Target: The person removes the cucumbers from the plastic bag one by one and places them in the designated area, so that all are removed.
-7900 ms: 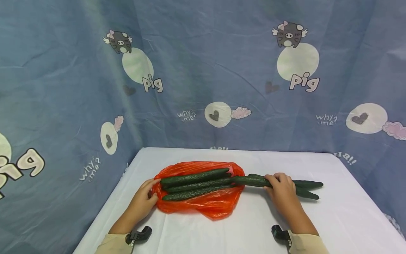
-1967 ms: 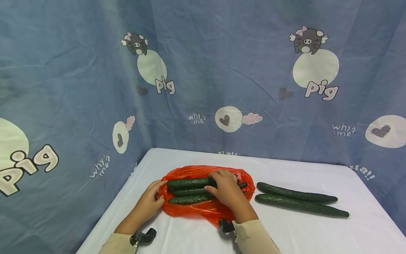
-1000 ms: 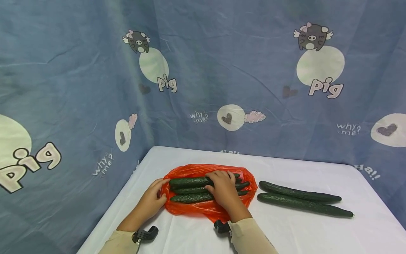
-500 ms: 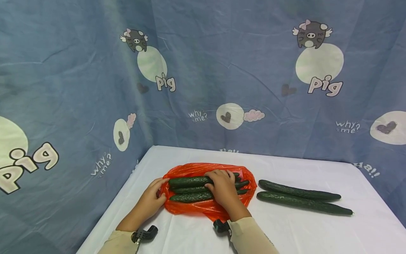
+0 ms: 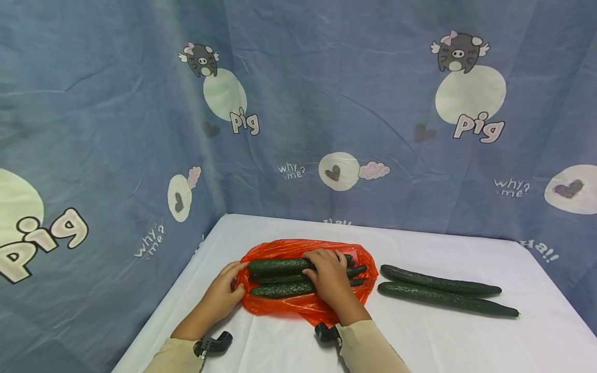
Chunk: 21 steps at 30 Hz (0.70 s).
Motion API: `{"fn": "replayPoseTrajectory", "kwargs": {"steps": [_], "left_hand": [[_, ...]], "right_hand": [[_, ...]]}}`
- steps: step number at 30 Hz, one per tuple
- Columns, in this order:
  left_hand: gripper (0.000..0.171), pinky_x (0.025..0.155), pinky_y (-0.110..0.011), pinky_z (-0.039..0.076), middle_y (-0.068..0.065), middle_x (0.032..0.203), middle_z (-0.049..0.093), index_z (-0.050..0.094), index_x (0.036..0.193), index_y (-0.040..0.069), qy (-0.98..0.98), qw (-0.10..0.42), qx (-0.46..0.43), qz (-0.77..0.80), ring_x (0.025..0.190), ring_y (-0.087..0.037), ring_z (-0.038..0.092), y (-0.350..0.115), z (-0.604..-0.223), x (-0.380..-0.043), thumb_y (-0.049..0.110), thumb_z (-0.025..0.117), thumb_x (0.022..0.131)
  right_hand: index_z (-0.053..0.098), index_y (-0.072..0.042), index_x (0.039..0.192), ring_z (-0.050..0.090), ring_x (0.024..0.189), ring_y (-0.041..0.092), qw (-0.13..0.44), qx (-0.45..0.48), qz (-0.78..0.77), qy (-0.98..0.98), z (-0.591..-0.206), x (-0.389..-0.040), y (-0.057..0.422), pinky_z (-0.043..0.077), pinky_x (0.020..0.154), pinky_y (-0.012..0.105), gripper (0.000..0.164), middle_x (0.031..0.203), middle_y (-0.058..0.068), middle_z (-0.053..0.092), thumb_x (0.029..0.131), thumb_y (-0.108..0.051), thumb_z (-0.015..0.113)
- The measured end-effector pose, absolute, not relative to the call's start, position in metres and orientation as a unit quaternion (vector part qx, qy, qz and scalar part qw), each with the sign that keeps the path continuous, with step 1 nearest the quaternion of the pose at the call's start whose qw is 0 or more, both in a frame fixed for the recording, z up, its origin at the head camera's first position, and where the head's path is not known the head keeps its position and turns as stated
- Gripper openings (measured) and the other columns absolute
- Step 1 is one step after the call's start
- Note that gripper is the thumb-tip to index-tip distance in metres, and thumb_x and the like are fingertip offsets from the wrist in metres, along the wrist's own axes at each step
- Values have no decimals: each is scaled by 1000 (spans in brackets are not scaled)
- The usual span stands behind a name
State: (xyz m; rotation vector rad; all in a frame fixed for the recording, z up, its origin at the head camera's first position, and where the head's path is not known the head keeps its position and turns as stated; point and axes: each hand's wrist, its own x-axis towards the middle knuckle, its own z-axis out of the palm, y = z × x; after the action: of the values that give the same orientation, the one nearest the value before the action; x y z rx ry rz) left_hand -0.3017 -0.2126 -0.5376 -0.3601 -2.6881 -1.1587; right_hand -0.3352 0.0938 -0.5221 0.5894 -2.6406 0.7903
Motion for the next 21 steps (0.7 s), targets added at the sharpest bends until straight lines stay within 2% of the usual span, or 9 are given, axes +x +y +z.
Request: {"fn": "replayPoseTrajectory", "kwargs": {"steps": [21], "left_hand": [[58, 116, -51, 45, -11, 151, 53, 57, 148, 7, -910, 93, -121, -387, 142, -31, 52, -212, -535, -300, -3, 63, 91]], "right_hand": [[71, -26, 130, 61, 125, 26, 202, 235, 252, -917, -524, -334, 100, 30, 117, 65, 38, 127, -3, 70, 92, -28, 79]]}}
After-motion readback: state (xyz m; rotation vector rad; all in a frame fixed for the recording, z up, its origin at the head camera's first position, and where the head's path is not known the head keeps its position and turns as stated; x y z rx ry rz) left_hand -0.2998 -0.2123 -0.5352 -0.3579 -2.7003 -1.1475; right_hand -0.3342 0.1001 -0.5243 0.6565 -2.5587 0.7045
